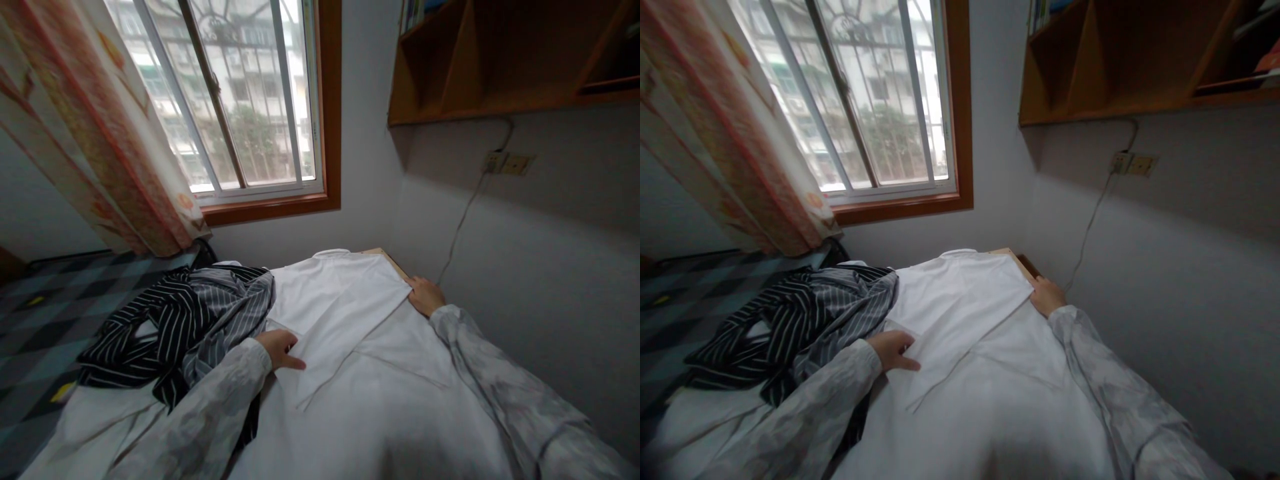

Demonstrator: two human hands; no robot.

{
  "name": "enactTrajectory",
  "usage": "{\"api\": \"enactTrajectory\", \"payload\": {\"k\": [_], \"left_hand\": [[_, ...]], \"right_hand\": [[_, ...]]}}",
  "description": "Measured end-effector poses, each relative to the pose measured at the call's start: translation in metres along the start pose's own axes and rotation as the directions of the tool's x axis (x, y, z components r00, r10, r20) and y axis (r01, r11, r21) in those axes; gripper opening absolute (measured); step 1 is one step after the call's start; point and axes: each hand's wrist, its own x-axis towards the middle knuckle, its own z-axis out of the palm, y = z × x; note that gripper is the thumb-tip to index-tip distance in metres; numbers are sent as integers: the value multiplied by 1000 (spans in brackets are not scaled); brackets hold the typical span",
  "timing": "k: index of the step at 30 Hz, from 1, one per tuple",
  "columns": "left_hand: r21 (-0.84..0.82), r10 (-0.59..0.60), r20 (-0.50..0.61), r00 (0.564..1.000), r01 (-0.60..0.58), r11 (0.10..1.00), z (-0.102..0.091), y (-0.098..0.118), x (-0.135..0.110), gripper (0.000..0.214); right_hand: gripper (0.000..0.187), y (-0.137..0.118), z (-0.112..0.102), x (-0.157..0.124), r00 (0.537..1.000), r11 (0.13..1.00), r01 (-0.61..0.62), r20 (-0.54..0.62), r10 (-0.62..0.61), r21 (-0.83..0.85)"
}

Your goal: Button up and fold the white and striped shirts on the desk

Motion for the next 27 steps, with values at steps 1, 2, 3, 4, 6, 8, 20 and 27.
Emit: {"api": "enactTrajectory", "payload": {"k": [1, 2, 3, 4, 6, 8, 20, 27], "left_hand": [[15, 4, -26, 1000, -4, 1000, -1, 0, -1, 44], [28, 13, -62, 998, -12, 1000, -3, -1, -3, 45], [32, 21, -98, 995, -18, 999, -4, -1, -5, 47], [24, 28, -132, 991, -25, 999, -6, 0, -6, 48], [-20, 36, -183, 983, -40, 999, -9, 3, -8, 47], [-44, 10, -215, 977, -20, 999, -9, 10, -7, 44], [24, -88, -380, 921, 105, 994, 36, 20, -9, 30], [104, -87, -378, 922, 136, 985, 37, 20, -13, 32]], "right_hand": [[57, 3, -1, 3, 1000, 999, 16, 23, -16, 31], [58, 7, -3, 8, 998, 996, 27, 54, -32, 89], [58, 11, -7, 14, 995, 986, 31, 88, -46, 162], [57, 15, -10, 20, 991, 971, 27, 123, -57, 238], [49, 21, -18, 36, 983, 940, -11, 176, -53, 341], [42, 21, -23, 51, 983, 931, -58, 184, -10, 361], [38, -29, 14, 67, 947, 936, -318, 6, 321, 150], [41, -16, 9, 64, 915, 907, -392, -31, 401, 156]]}}
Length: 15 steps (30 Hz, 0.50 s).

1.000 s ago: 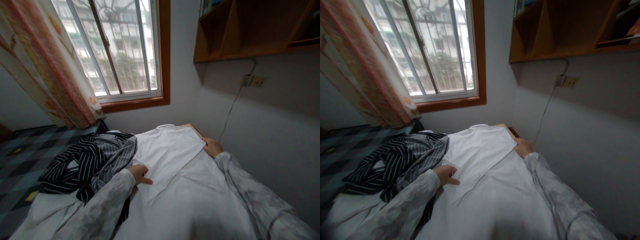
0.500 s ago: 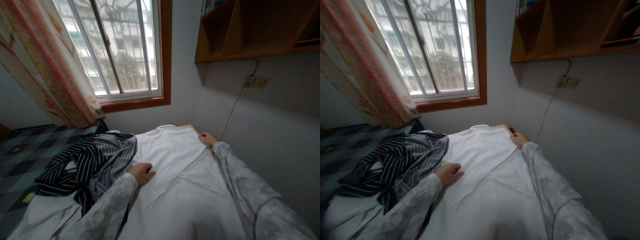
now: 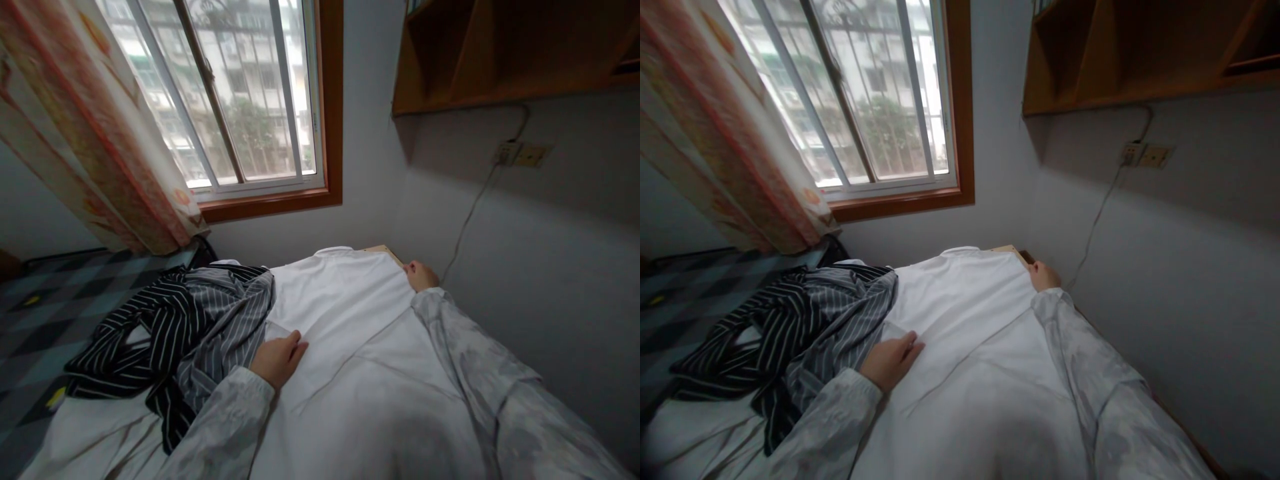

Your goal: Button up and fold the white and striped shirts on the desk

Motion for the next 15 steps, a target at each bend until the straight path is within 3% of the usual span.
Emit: {"api": "enactTrajectory", "payload": {"k": [3, 5, 8, 12, 13, 15], "left_hand": [[-8, -11, -4, 1000, 11, 1000, -2, 0, -1, 32], [-20, -24, -16, 1000, 23, 1000, -3, 0, -2, 33], [-7, -50, -23, 998, 50, 999, -3, -1, -3, 39], [21, -61, -10, 998, 61, 998, -4, 0, -3, 44], [21, -65, -6, 998, 65, 998, -4, 1, -3, 44], [23, -71, 3, 997, 71, 997, -5, 2, -3, 44]], "right_hand": [[40, 0, -2, -1, 999, 999, 37, -22, -38, -7], [39, -6, -4, -7, 983, 987, 154, -92, -157, -33], [52, -19, -2, -24, 900, 910, 412, -132, -415, -53], [69, -31, 11, -46, 709, 715, 698, 102, -698, 41], [69, -31, 15, -47, 676, 690, 721, 156, -720, 62], [71, -27, 23, -44, 670, 696, 714, 217, -710, 75]]}}
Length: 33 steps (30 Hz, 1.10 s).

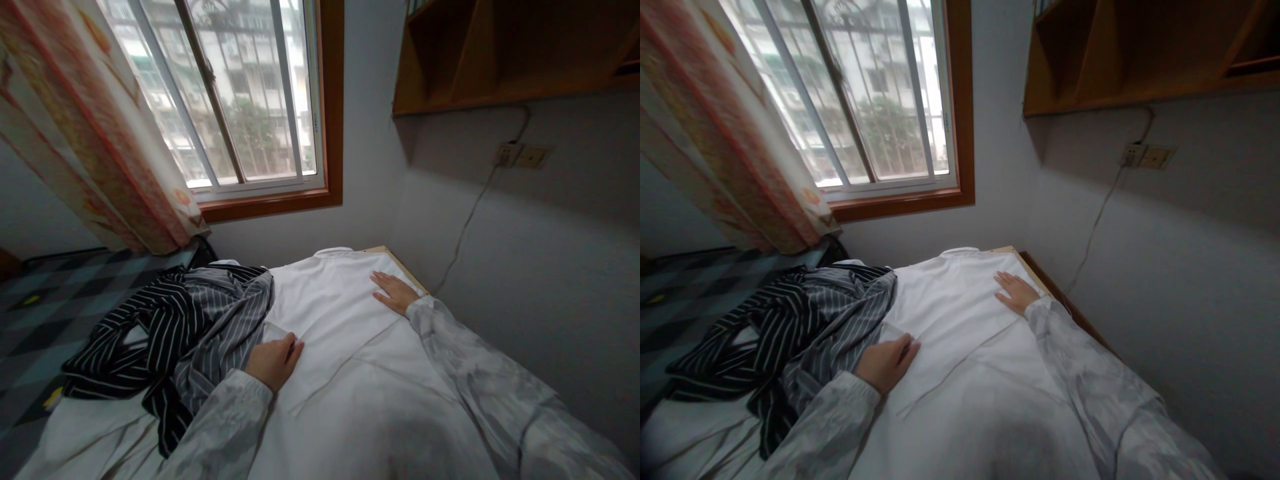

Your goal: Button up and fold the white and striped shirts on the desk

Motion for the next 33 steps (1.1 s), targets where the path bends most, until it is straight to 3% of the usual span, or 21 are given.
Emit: {"api": "enactTrajectory", "payload": {"k": [8, 14, 17, 20, 22, 25, 28, 33], "left_hand": [[35, -38, 36, 999, 37, 999, -5, 9, -5, 49], [66, -100, -19, 995, 101, 993, -16, -4, -11, 50], [58, -77, -144, 987, 86, 995, -30, -9, -7, 40], [50, 97, -282, 955, -87, 995, -37, -3, 14, 38], [33, 225, -331, 916, -227, 973, -32, 7, 36, 51], [11, 340, -296, 893, -353, 936, -11, 18, 67, 70], [-18, 375, -242, 895, -390, 920, 13, 18, 80, 68], [-31, 308, -242, 920, -325, 945, 27, 5, 74, 73]], "right_hand": [[86, 62, 0, 21, 971, 971, -238, 19, 239, -33], [83, 67, -10, 23, 882, 881, -469, 27, 471, -52], [87, 40, -12, 19, 928, 925, -373, -45, 371, -72], [85, -6, -7, 16, 986, 985, -159, -57, 155, -70], [83, -39, 0, 16, 998, 998, -48, -37, 47, -35], [82, -70, 14, 15, 999, 999, 32, 17, -33, 25], [81, -68, 25, 15, 998, 999, 39, 38, -41, 36], [82, -6, 19, 21, 995, 995, -98, 1, 98, -33]]}}
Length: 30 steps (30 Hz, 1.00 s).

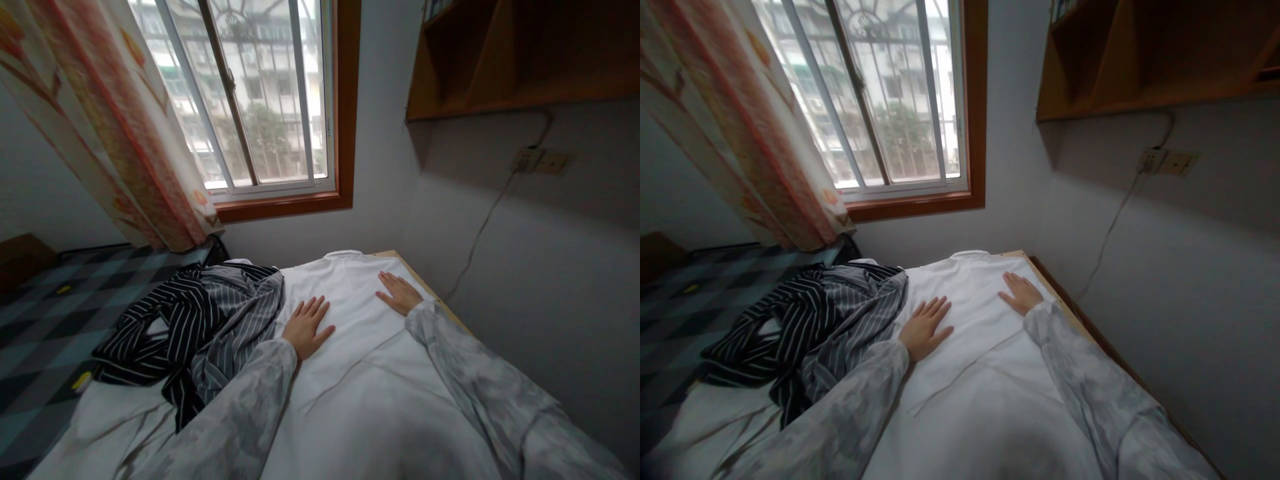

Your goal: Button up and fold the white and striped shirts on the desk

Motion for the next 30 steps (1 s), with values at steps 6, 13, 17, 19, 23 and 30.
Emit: {"api": "enactTrajectory", "payload": {"k": [6, 13, 17, 19, 23, 30], "left_hand": [[27, -134, -24, 991, 135, 990, -2, 1, -1, 82], [31, -285, -78, 955, 288, 957, 4, 2, 1, 92], [37, -303, -71, 950, 306, 951, 5, 2, 1, 94], [41, -306, -62, 950, 309, 950, 6, 3, 2, 94], [48, -304, -59, 951, 307, 950, 7, 2, 8, 95], [61, -360, -27, 932, 361, 930, 2, 3, 32, 99]], "right_hand": [[87, 70, -8, 17, 981, 981, -191, -1, 191, -32], [85, 63, -3, -10, 947, 948, -314, -89, 309, -46], [92, 31, 14, -66, 981, 976, -191, -36, 188, -103], [90, 16, 24, -97, 991, 988, -134, -18, 133, -82], [87, 2, 25, -123, 997, 997, -70, -10, 70, -44], [84, 19, -14, -63, 994, 995, -79, 72, 84, -63]]}}
